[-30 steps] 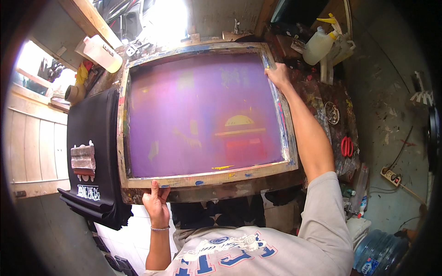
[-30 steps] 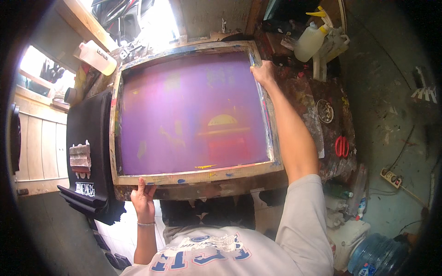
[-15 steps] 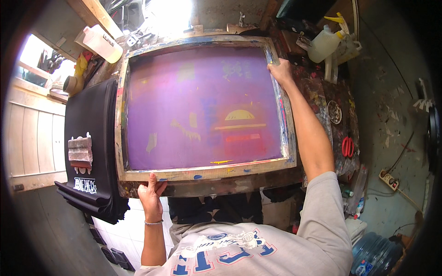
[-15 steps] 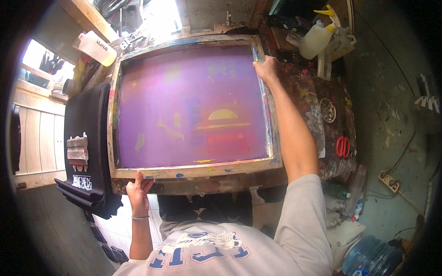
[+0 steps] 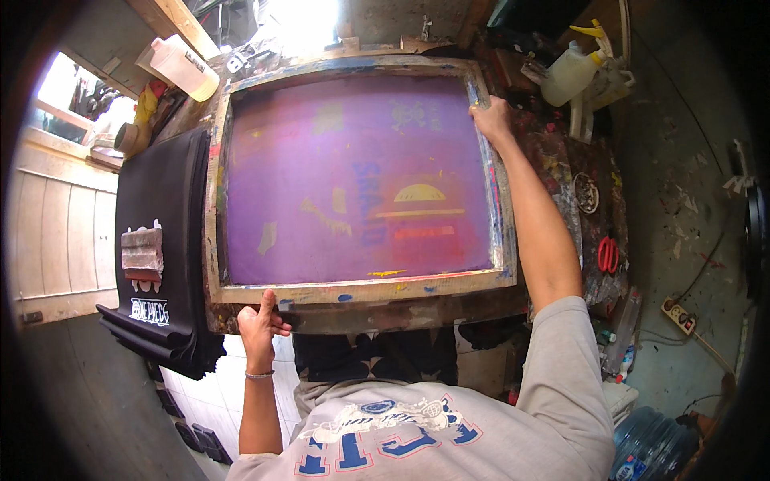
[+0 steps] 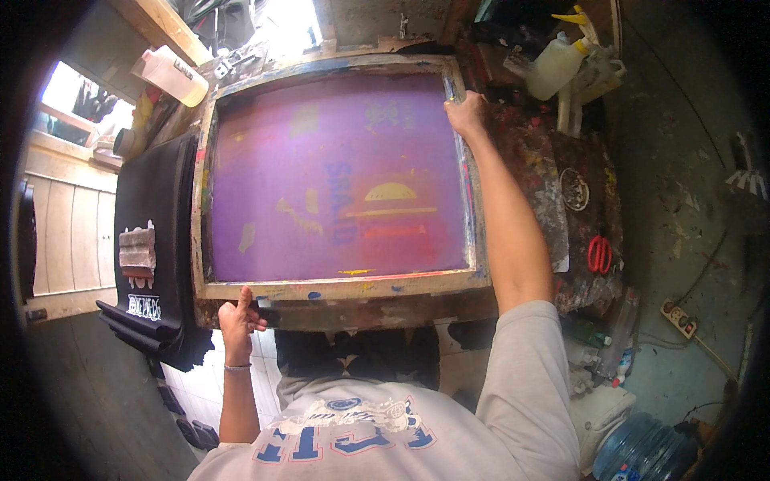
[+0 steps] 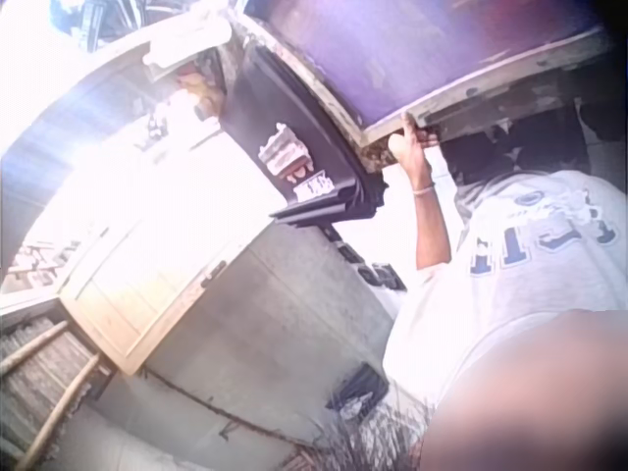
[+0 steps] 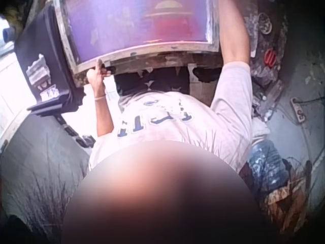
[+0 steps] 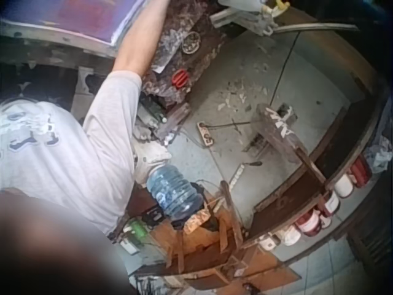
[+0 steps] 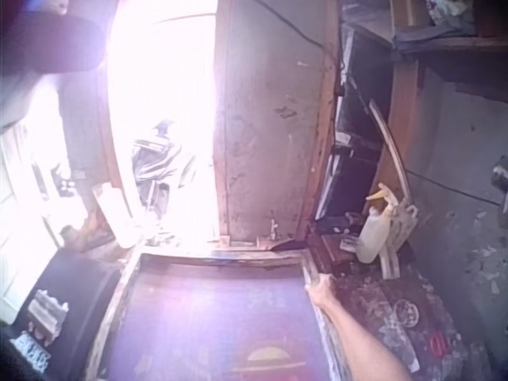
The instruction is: The person secures a screen printing frame to a workbench using clamps, then wipes the frame edges with a cloth. The person repeatedly lifts and repositions the screen printing frame on the workbench.
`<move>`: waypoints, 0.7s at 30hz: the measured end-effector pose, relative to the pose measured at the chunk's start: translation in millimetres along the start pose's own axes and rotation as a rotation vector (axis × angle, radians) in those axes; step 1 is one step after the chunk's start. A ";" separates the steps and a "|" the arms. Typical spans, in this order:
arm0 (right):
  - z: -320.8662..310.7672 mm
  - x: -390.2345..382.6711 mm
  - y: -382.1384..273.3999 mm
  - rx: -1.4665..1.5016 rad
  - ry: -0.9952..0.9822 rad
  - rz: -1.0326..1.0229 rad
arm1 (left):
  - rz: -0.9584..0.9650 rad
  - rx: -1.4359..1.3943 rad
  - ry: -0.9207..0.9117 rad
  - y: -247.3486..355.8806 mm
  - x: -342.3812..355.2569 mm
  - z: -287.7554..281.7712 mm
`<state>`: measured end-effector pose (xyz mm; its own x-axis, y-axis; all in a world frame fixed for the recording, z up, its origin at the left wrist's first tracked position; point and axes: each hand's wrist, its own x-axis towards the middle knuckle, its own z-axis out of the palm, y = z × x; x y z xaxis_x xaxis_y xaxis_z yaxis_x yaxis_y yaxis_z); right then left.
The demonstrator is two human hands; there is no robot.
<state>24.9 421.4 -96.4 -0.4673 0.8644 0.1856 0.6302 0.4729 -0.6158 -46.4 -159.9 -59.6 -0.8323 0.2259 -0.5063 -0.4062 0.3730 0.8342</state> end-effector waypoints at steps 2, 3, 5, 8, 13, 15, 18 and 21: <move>2.8 5.6 5.9 -0.013 -0.036 0.007 | -0.004 -0.001 0.021 0.0 1.2 1.9; 5.2 7.3 8.8 -0.060 -0.027 0.003 | -0.006 -0.001 0.032 0.4 1.9 3.0; 8.9 7.5 8.4 -0.153 -0.010 -0.009 | -0.007 -0.010 0.030 1.0 1.0 3.1; 15.7 2.1 5.3 -0.196 0.122 -0.086 | -0.021 -0.020 0.023 0.1 1.8 0.9; 22.4 2.3 1.2 -0.208 0.152 -0.070 | -0.037 -0.043 0.004 -3.3 4.0 -1.5; 23.1 2.4 1.9 -0.210 0.148 -0.063 | -0.039 -0.042 -0.012 -1.5 3.4 -1.3; 23.6 3.6 3.3 -0.221 0.134 -0.065 | -0.042 -0.047 -0.027 -1.1 3.1 -1.1; 23.1 2.9 2.8 -0.195 0.088 -0.039 | -0.047 -0.042 -0.030 0.1 2.1 -0.2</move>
<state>11.0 421.3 -115.3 -0.4427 0.8526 0.2776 0.7250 0.5226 -0.4487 -48.3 -159.7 -60.6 -0.8006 0.2362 -0.5507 -0.4603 0.3460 0.8176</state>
